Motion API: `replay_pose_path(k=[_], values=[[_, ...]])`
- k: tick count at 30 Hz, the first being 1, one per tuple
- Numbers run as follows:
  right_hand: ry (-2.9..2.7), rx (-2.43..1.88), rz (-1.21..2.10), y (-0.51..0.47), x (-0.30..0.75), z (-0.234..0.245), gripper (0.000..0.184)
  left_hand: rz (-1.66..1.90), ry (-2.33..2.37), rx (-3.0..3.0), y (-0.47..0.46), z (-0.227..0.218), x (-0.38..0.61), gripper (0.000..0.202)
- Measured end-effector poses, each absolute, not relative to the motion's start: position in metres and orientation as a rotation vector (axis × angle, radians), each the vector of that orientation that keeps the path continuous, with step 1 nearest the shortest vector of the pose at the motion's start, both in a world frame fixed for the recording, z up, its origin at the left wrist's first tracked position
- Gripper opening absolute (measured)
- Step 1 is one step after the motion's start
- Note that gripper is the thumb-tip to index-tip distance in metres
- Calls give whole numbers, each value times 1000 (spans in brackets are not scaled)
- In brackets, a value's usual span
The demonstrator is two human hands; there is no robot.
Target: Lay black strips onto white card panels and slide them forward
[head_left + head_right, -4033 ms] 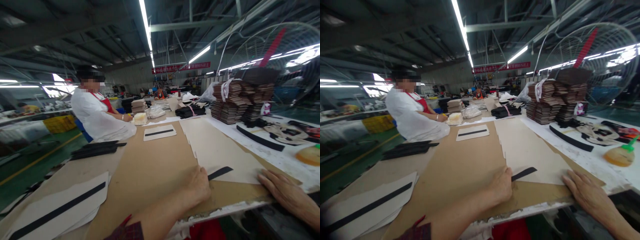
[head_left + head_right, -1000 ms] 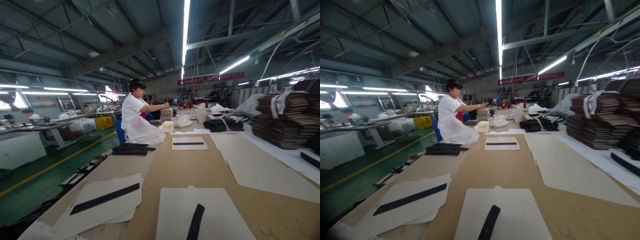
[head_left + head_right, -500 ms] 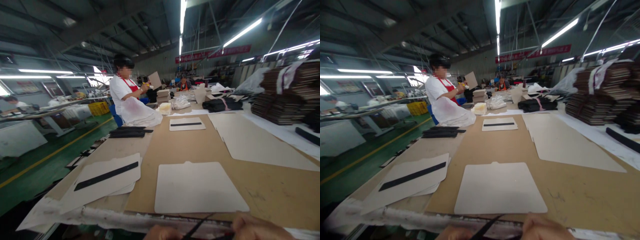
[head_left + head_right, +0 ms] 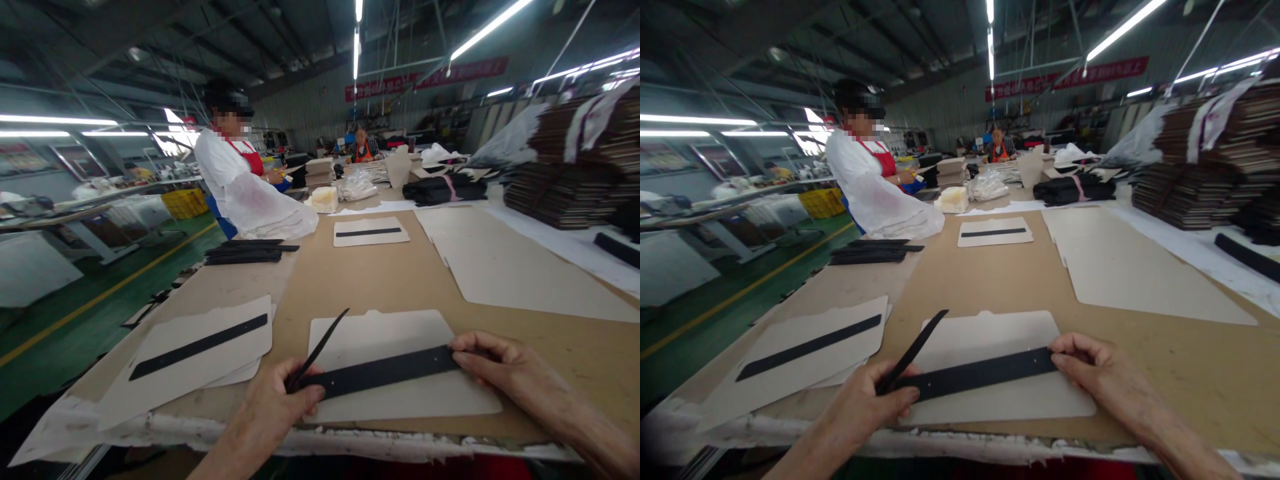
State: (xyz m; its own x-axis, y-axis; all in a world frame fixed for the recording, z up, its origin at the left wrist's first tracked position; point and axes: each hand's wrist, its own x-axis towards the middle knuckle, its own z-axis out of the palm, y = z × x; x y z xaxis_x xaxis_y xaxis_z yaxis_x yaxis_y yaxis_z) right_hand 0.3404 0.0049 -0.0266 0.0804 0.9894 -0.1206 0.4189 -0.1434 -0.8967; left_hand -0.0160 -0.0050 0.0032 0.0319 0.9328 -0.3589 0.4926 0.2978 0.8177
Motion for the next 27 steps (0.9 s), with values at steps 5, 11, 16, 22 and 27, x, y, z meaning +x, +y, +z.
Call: replay_pose_path(k=[5, 11, 16, 22, 27], values=[[-1353, -1718, 1155, 16, 338, -33, 28, 528, 1745, 1407, 8, -6, -10, 40], [-1358, -1798, 1086, 20, 336, -38, 31, 559, 1765, 1397, 13, -14, -13, 42], [-1414, -1857, 1034, 22, 337, -46, 37, 592, 1779, 1351, 16, -23, -16, 47], [-1480, -1884, 994, 23, 334, -41, 40, 682, 1797, 1335, 14, -18, -8, 37], [-1503, -1932, 946, 24, 330, -35, 42, 667, 1806, 1336, 15, -20, -8, 37]])
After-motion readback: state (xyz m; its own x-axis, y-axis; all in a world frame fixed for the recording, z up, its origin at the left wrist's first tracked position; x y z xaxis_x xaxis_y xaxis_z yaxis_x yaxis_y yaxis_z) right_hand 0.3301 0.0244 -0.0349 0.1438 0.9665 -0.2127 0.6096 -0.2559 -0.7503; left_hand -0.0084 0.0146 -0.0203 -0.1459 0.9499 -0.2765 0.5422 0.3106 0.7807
